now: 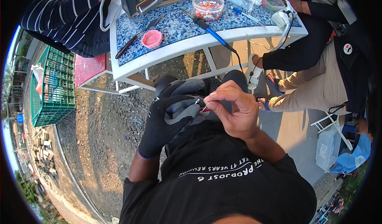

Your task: Assembling small recycled foam or plastic components using a pointed tool.

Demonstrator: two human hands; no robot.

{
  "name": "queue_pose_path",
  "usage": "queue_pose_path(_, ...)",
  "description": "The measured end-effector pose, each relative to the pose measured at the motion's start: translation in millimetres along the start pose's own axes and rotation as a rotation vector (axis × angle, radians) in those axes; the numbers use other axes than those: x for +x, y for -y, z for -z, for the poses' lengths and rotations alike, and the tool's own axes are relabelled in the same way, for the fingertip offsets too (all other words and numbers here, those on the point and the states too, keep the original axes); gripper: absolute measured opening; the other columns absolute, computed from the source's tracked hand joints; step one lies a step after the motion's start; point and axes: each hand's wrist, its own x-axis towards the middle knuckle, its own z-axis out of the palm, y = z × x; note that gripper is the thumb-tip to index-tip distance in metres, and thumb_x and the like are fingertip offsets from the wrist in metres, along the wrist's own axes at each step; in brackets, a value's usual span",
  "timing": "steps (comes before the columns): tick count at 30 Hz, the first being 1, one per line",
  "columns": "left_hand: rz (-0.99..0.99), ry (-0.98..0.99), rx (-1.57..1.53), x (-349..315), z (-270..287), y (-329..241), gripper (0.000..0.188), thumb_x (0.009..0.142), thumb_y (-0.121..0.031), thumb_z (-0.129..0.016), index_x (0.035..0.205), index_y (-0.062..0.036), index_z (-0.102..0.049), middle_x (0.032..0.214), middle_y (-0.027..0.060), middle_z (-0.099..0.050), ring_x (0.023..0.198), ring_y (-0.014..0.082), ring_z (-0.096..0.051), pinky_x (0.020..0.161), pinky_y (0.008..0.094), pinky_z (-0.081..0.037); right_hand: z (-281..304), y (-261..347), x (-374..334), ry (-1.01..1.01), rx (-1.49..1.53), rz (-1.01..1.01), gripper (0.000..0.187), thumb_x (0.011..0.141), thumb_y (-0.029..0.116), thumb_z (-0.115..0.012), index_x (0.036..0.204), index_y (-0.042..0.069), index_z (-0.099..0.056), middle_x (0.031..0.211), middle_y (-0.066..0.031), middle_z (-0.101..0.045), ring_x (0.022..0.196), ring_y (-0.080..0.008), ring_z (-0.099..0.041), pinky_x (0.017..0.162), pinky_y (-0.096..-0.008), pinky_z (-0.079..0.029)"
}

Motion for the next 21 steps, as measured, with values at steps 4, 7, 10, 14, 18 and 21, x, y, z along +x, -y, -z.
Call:
queue_pose_path(4, -0.142, -0.013, 0.182, -0.2, 2.8, 6.1, 0.025, 0.081, -0.013, -0.080, 0.105, -0.0052, -0.077, 0.129, 0.0141, -0.070, 0.128, 0.0336, -0.058, 0.114, 0.0490, -0.038, -0.6, 4.1, 5.8, 0.005, -0.172, 0.166, 0.025, 0.079, -0.004, -0.083, 0.101, 0.004, -0.074, 0.085, -0.0053, -0.074, 0.079, -0.0197, -0.067, 0.069, -0.0301, -0.053)
queue_pose_path(7, -0.238, -0.034, 0.379, -0.8, 4.0, 0.4, 0.024, 0.079, -0.012, -0.081, 0.102, -0.0060, -0.077, 0.130, 0.0148, -0.069, 0.130, 0.0341, -0.057, 0.115, 0.0512, -0.037, -1.8, 5.2, 5.4, -0.004, -0.299, 0.230, 0.028, 0.076, -0.003, -0.084, 0.100, 0.005, -0.074, 0.083, -0.0037, -0.073, 0.075, -0.0190, -0.065, 0.068, -0.0306, -0.050)
queue_pose_path(10, -0.350, -0.047, 0.565, 3.0, 4.2, -5.1, 0.024, 0.076, -0.014, -0.081, 0.099, -0.0084, -0.076, 0.132, 0.0128, -0.068, 0.126, 0.0339, -0.059, 0.114, 0.0529, -0.037, -3.7, 8.8, 6.2, -0.020, -0.367, 0.252, 0.030, 0.074, -0.002, -0.085, 0.101, 0.005, -0.074, 0.083, -0.0029, -0.073, 0.074, -0.0185, -0.064, 0.067, -0.0307, -0.048)
queue_pose_path(14, -0.419, -0.042, 0.741, 5.6, 3.8, -11.1, 0.027, 0.072, -0.020, -0.082, 0.097, -0.0122, -0.074, 0.135, 0.0082, -0.066, 0.118, 0.0332, -0.061, 0.113, 0.0544, -0.037, -5.7, 11.0, 8.6, -0.020, -0.387, 0.232, 0.031, 0.075, -0.003, -0.084, 0.103, 0.005, -0.073, 0.083, -0.0034, -0.073, 0.074, -0.0186, -0.065, 0.070, -0.0312, -0.049)
queue_pose_path(18, -0.437, -0.021, 0.804, 6.2, 4.5, -14.3, 0.028, 0.072, -0.021, -0.081, 0.097, -0.0120, -0.073, 0.134, 0.0091, -0.066, 0.118, 0.0347, -0.060, 0.112, 0.0554, -0.037, -4.2, 8.9, 8.4, 0.006, -0.395, 0.222, 0.032, 0.076, -0.003, -0.082, 0.105, 0.004, -0.072, 0.084, -0.0036, -0.073, 0.074, -0.0190, -0.066, 0.071, -0.0321, -0.050)
queue_pose_path(21, -0.436, -0.017, 0.823, 6.0, 3.3, -18.7, 0.027, 0.073, -0.020, -0.080, 0.097, -0.0118, -0.073, 0.134, 0.0098, -0.066, 0.118, 0.0365, -0.059, 0.112, 0.0564, -0.037, 2.1, 10.1, 7.8, 0.110, -0.411, 0.227, 0.044, 0.076, -0.009, -0.082, 0.115, 0.001, -0.064, 0.090, -0.0065, -0.078, 0.078, -0.0202, -0.067, 0.075, -0.0330, -0.049)
